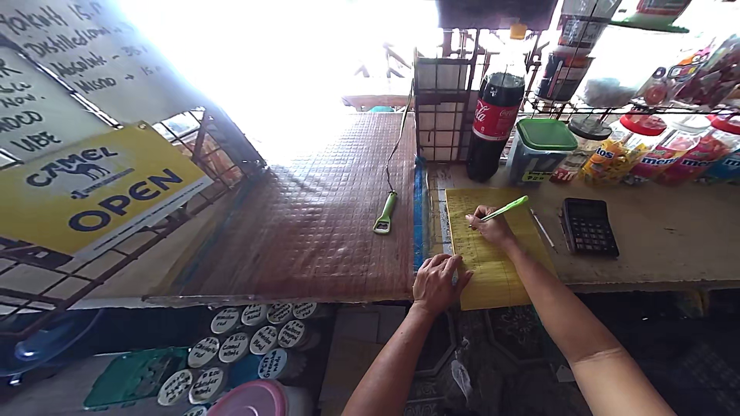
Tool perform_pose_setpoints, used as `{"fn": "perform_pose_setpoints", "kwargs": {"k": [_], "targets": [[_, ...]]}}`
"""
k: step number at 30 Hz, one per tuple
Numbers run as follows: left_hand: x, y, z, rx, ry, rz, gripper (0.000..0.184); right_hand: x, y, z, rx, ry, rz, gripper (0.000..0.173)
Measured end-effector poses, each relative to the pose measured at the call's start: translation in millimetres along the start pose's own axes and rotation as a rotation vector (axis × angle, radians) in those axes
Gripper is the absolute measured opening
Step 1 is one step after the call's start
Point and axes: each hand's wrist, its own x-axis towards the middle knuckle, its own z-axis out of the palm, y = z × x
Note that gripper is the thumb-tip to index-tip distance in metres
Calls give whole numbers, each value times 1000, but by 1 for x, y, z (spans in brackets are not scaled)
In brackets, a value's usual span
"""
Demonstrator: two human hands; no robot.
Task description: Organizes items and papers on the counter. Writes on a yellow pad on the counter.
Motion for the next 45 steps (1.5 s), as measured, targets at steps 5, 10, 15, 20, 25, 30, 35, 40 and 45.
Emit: {"fn": "perform_pose_setpoints", "kwargs": {"k": [5,10,15,20,25,30,35,40,45], "targets": [[0,0,0,1,-3,-5,44,-2,13,-1,-63,115,17,25],[0,0,0,6,2,4,44,0,16,4,-75,158,-33,27],[0,0,1,14,10,7,46,0,15,2,-33,170,3,25],[0,1,0,9,4,-4,44,1,17,-1,217,257,86,21],[0,0,0,17,-1,0,44,-5,20,3,21,248,-55,27],[-1,0,1,20,5,4,44,1,17,2,-22,148,-15,26],[0,0,0,12,-2,0,45,-2,15,5,-85,147,-33,26],[0,-1,2,10,10,6,46,-5,12,6,-141,139,-52,28],[0,0,1,15,9,3,46,-3,12,4,-133,121,-17,28]]}}
